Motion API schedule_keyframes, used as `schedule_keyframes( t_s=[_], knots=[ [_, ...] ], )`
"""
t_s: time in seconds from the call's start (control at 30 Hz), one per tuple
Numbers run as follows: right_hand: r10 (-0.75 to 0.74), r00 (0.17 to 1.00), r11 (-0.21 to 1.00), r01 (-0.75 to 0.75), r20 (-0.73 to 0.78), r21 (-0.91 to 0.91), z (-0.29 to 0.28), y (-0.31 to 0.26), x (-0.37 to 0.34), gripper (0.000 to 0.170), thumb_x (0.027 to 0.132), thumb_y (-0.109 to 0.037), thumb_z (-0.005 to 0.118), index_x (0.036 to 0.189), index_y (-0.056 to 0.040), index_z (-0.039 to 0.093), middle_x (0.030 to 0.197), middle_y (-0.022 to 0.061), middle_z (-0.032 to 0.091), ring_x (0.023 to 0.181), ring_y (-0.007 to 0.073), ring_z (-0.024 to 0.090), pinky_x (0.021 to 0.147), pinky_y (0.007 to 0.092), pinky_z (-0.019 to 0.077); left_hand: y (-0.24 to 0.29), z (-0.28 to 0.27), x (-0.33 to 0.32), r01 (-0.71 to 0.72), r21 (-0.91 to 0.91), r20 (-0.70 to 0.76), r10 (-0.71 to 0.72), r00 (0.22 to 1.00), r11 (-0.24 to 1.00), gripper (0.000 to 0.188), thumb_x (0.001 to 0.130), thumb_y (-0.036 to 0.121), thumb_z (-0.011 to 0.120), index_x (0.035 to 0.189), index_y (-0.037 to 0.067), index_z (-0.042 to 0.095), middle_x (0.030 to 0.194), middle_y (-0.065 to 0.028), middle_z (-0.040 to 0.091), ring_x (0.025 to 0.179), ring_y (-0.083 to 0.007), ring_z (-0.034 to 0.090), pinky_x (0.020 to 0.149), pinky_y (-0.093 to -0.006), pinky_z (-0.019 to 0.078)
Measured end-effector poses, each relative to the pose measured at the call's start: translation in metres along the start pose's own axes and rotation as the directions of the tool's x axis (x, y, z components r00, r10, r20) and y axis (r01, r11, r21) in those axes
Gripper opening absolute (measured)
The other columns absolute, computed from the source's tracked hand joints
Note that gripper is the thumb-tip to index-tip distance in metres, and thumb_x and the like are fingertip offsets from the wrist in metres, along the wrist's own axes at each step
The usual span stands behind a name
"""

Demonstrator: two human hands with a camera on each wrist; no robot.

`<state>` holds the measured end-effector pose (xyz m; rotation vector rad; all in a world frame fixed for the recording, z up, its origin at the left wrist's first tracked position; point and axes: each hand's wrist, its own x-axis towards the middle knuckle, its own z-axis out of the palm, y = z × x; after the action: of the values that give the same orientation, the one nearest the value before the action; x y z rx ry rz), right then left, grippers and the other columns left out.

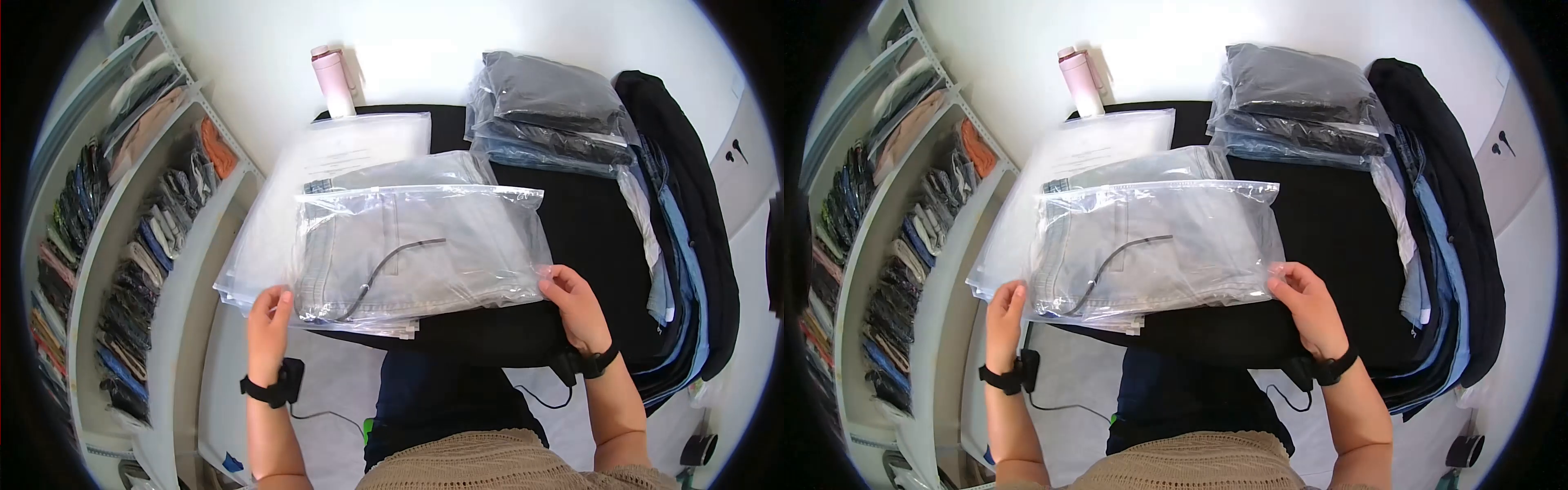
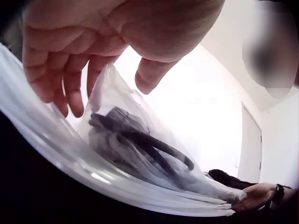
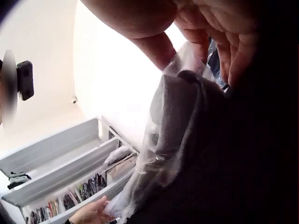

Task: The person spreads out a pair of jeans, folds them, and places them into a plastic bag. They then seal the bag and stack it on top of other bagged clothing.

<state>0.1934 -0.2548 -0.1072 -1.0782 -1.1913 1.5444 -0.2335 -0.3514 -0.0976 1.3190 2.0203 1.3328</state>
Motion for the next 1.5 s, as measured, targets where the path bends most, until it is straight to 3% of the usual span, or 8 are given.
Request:
schedule_keyframes(
  t_s=[0.23,0.5,0.8,0.87,1.0,1.13,1.4,1.5],
  knots=[
    [-0.395,0.917,0.919,0.395,-0.047,-0.007,0.033,-0.01,-0.004,0.007,0.093,-0.009,0.05,0.09,-0.0033,0.051,0.077,0.0004,0.055,0.071,0.0064,0.055,0.073,0.0207,0.0425,0.007,0.022,-0.002,-0.148,-0.237,-0.184,0.105,0.977,0.96,0.016,0.093,0.016,0.052,0.085,0.003,0.054,0.075,0.0007,0.052,0.073,-0.0073,0.044,0.068,-0.0216,0.0373],
    [-0.155,0.973,0.988,0.157,-0.174,0.001,0.039,0.0,-0.004,0.01,0.093,-0.012,0.049,0.087,-0.0046,0.052,0.062,0.0006,0.056,0.056,0.0053,0.051,0.055,0.0181,0.0374,-0.017,0.017,0.0,-0.027,-0.416,-0.162,-0.044,0.986,0.909,0.02,0.095,0.014,0.047,0.077,0.004,0.048,0.067,0.0023,0.044,0.063,-0.0076,0.039,0.062,-0.0222,0.0345],
    [-0.012,0.985,1.0,0.012,-0.174,-0.005,0.035,0.005,0.015,0.012,0.09,-0.014,0.054,0.081,-0.0068,0.056,0.061,-0.0005,0.057,0.053,0.0037,0.046,0.054,0.0188,0.0332,0.018,0.003,0.006,0.115,0.333,-0.029,-0.112,0.993,0.936,0.014,0.087,0.012,0.055,0.086,-0.002,0.054,0.08,-0.0121,0.059,0.072,-0.0215,0.055,0.067,-0.0313,0.0425],
    [-0.002,0.984,1.0,0.0,-0.177,-0.007,0.036,0.003,0.018,0.011,0.09,-0.014,0.054,0.081,-0.0068,0.056,0.061,-0.0008,0.057,0.054,0.0037,0.046,0.054,0.0191,0.0333,0.034,0.0,0.002,-0.246,0.554,-0.217,0.423,0.88,0.795,0.022,0.086,0.012,0.057,0.103,-0.002,0.056,0.099,-0.0174,0.06,0.091,-0.0316,0.056,0.081,-0.0374,0.044],
    [0.03,0.987,0.999,-0.033,-0.158,-0.013,0.034,0.004,0.019,0.012,0.089,-0.015,0.056,0.081,-0.0065,0.057,0.062,-0.0014,0.056,0.053,0.0043,0.046,0.053,0.0195,0.0335,0.128,0.001,-0.012,-0.601,0.444,0.188,0.586,0.788,0.665,0.035,0.085,0.009,0.059,0.118,0.001,0.051,0.113,-0.0157,0.058,0.107,-0.0319,0.053,0.092,-0.0374,0.0408],
    [0.041,0.987,0.999,-0.042,-0.157,0.0,0.036,-0.001,0.016,0.013,0.089,-0.016,0.056,0.081,-0.0062,0.057,0.062,-0.0015,0.056,0.053,0.0045,0.046,0.052,0.0197,0.0337,0.12,0.054,0.023,-0.802,0.291,0.784,0.349,0.512,0.522,0.061,0.09,0.041,0.051,0.137,0.005,0.033,0.139,-0.0228,0.035,0.128,-0.042,0.033,0.103,-0.0454,0.031],
    [-0.169,0.985,0.97,0.16,-0.038,-0.182,0.031,-0.038,-0.002,0.025,0.087,-0.008,0.057,0.11,-0.0005,0.053,0.093,0.0123,0.063,0.08,0.0145,0.059,0.071,0.0233,0.0459,0.099,0.076,0.064,-0.64,0.584,0.789,-0.163,0.593,0.5,0.091,0.08,0.075,0.035,0.147,0.019,0.01,0.152,-0.0147,0.003,0.14,-0.0364,0.001,0.106,-0.0618,0.0113],
    [-0.571,0.789,0.342,0.48,0.227,-0.808,0.057,-0.087,-0.015,0.06,0.081,-0.009,0.06,0.136,-0.0055,0.036,0.133,0.0217,0.043,0.123,0.0317,0.043,0.1,0.0399,0.0354,0.094,0.079,0.063,-0.623,0.595,0.785,-0.201,0.585,0.509,0.09,0.08,0.075,0.033,0.147,0.021,0.009,0.153,-0.0123,0.001,0.14,-0.0341,-0.001,0.107,-0.061,0.0096]
  ],
)
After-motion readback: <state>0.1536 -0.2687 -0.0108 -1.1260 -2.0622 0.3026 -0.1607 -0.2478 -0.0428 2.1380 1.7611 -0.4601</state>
